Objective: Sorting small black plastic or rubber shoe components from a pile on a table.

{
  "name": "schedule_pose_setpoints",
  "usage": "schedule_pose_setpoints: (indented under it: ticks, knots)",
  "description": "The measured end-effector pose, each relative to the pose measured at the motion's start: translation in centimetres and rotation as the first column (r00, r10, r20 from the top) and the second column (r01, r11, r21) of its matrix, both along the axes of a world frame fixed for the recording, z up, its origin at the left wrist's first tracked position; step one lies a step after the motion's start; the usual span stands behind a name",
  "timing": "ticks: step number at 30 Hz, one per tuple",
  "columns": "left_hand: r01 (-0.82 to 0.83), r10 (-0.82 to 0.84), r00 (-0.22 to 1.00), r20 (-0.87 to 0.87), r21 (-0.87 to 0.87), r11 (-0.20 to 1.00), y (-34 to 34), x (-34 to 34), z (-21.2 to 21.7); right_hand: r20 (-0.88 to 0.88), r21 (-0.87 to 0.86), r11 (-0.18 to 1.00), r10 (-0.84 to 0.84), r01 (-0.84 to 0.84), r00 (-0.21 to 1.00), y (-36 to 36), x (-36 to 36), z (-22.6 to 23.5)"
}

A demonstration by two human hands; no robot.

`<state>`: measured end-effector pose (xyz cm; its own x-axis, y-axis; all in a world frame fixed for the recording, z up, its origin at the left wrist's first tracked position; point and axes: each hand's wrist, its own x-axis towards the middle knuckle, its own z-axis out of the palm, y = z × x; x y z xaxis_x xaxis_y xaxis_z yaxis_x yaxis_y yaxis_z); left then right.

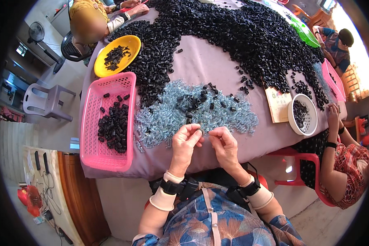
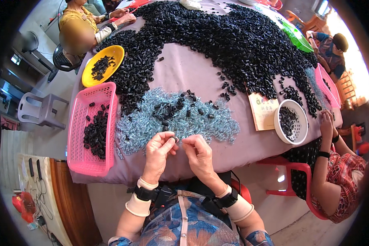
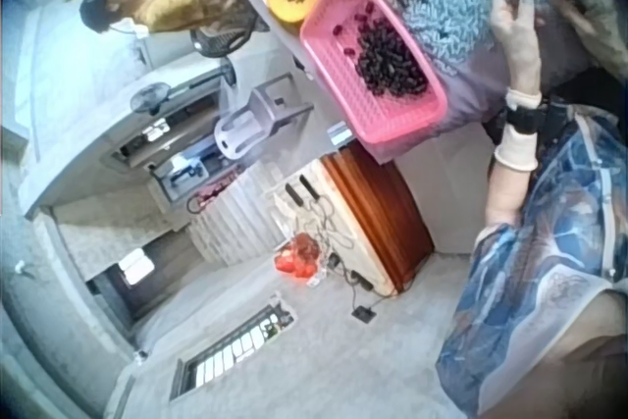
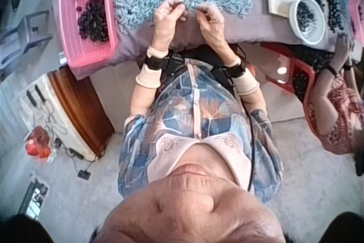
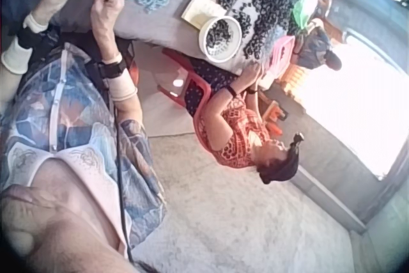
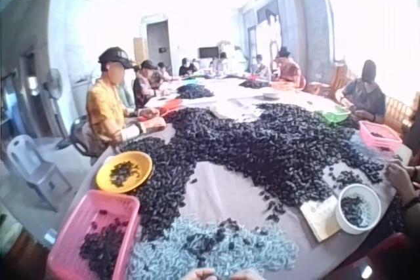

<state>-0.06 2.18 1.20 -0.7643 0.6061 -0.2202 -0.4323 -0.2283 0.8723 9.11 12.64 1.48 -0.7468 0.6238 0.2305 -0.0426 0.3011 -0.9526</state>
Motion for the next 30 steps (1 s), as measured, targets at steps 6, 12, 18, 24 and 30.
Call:
schedule_pose_setpoints:
  ticks: [6,12,18,24,30]
  knots:
    - [-0.006,0.002,0.996,0.093,0.048,0.999,-0.4,0.4,0.4,-0.043,-0.033,0.998,0.059,-0.061,0.997,-0.8,-0.3,0.4]
    - [0.012,-0.026,0.983,0.181,0.079,0.997,-0.7,0.7,0.0,-0.048,0.017,0.997,0.080,-0.079,0.996,-0.8,-0.5,0.6]
    - [0.040,-0.072,0.969,0.235,0.140,0.989,-1.4,0.4,-0.4,0.002,0.125,0.984,0.126,-0.125,0.992,-0.4,-0.7,1.2]
    - [0.015,-0.097,0.934,0.344,0.234,0.972,-1.8,0.0,-0.6,-0.023,0.266,0.951,0.169,-0.157,0.985,-0.4,-1.2,1.4]
    - [0.075,-0.134,0.950,0.282,0.209,0.975,-2.1,-0.2,-1.1,0.084,-0.057,0.965,0.259,-0.255,0.962,0.0,-1.4,1.8]
